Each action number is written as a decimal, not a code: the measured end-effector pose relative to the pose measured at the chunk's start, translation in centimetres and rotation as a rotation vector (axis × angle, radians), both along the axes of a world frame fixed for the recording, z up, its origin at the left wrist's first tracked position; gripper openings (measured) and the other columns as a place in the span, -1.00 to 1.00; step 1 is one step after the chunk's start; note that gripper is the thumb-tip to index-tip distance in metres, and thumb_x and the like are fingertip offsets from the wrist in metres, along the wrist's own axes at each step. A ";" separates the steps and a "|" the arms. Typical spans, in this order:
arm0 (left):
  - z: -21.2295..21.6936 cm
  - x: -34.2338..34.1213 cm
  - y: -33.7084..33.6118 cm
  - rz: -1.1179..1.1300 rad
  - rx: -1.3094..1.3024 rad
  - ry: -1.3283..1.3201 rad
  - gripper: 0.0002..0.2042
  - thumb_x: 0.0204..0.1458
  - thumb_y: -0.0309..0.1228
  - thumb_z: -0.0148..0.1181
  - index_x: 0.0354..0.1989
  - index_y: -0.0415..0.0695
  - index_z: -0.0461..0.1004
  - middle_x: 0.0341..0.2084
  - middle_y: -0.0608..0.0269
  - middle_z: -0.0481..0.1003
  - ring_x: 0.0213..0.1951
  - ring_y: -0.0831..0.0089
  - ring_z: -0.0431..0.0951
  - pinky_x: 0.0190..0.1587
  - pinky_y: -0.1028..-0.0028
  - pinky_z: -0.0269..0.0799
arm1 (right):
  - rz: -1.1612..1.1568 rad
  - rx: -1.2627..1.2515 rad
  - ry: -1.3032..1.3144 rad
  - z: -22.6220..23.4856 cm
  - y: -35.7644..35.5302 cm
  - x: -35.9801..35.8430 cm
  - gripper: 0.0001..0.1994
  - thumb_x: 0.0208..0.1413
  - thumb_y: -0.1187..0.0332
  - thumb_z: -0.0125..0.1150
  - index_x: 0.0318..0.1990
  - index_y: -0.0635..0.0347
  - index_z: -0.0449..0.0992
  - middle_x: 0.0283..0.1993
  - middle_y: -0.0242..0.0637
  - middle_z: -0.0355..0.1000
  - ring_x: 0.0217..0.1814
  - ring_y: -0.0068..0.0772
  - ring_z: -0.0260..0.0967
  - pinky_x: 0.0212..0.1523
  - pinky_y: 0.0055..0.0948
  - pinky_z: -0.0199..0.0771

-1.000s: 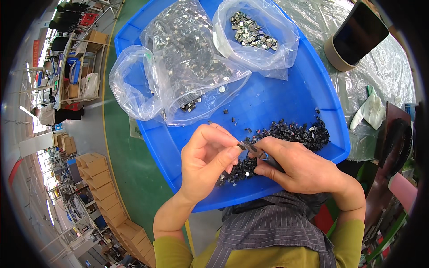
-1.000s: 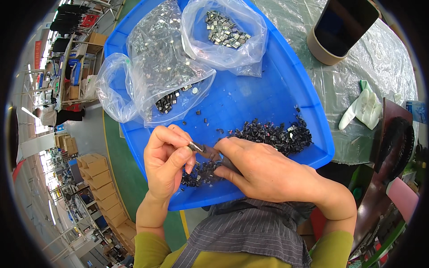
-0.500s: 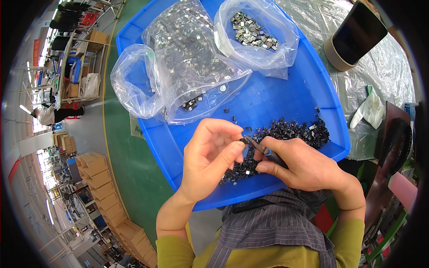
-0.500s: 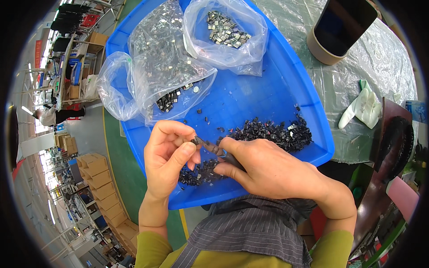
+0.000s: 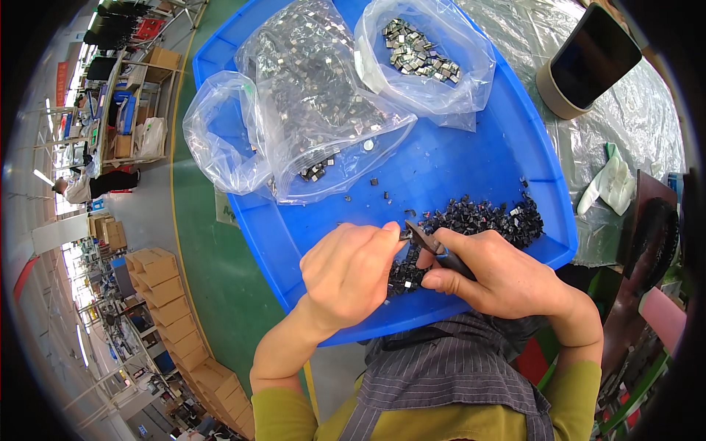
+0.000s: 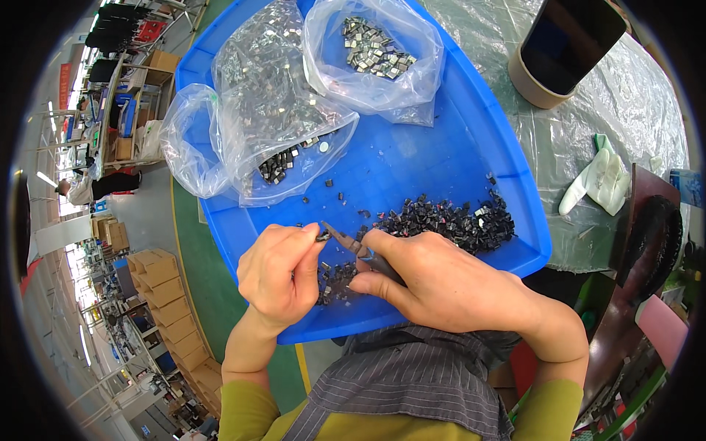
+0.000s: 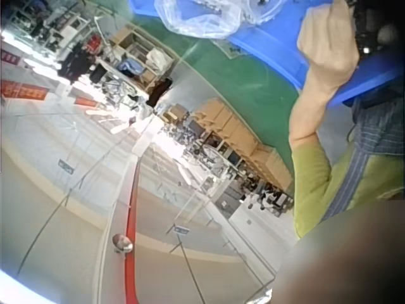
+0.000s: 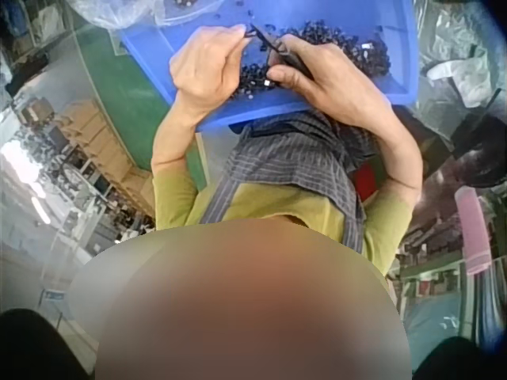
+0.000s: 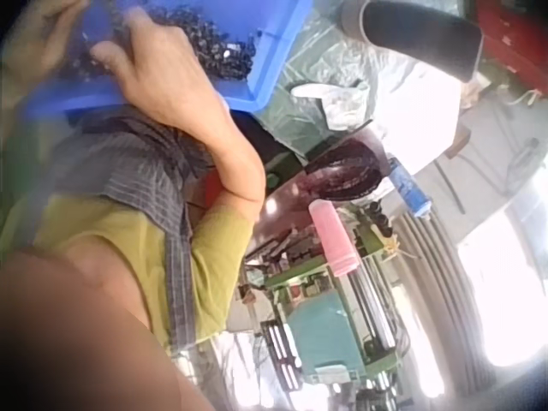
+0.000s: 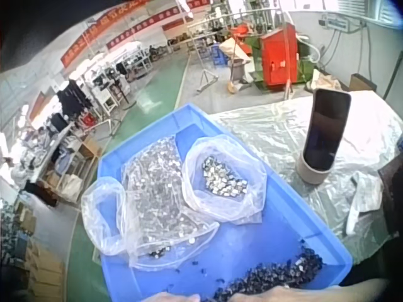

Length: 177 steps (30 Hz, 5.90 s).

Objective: The recorder is using a pair of side cutters to trim small black electronic components over a blue tray in a factory setting.

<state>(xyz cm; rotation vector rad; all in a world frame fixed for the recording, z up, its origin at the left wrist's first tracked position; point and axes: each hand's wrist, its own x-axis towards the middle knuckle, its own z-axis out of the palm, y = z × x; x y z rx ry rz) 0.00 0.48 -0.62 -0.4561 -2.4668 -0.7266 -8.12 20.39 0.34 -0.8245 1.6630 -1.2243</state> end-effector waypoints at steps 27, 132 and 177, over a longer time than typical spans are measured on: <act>1.0 0.1 -2.1 -0.206 0.828 -0.775 -0.94 0.11 -0.63 0.14 -0.26 -0.31 0.47 -0.46 0.23 0.50 -0.52 0.59 0.51 -0.48 0.58 0.42 | 0.126 0.032 0.088 -0.2 0.4 -0.3 -0.71 0.20 0.24 0.16 -0.20 0.31 0.30 -0.42 0.10 0.39 -0.26 0.27 0.38 -0.31 0.02 0.32; 2.2 2.2 1.1 0.021 0.923 -0.693 -0.72 0.19 -0.67 -0.02 0.07 -0.34 0.20 -0.40 0.04 0.59 -0.42 0.44 0.63 -0.42 0.56 0.54 | -0.241 0.029 0.886 -1.7 -0.9 0.7 -0.58 -0.21 0.48 0.35 -0.10 0.18 0.42 -0.29 -0.26 0.25 -0.24 -0.20 0.24 -0.22 -0.25 0.19; 1.7 2.6 0.9 0.073 0.775 -0.681 -0.68 0.11 -0.70 0.08 0.04 -0.35 0.24 -0.44 0.07 0.60 -0.44 0.47 0.64 -0.41 0.57 0.56 | -0.243 0.050 0.911 -2.2 -1.1 1.2 -0.69 -0.23 0.49 0.30 -0.24 0.17 0.42 -0.35 -0.26 0.21 -0.30 -0.21 0.22 -0.27 -0.27 0.19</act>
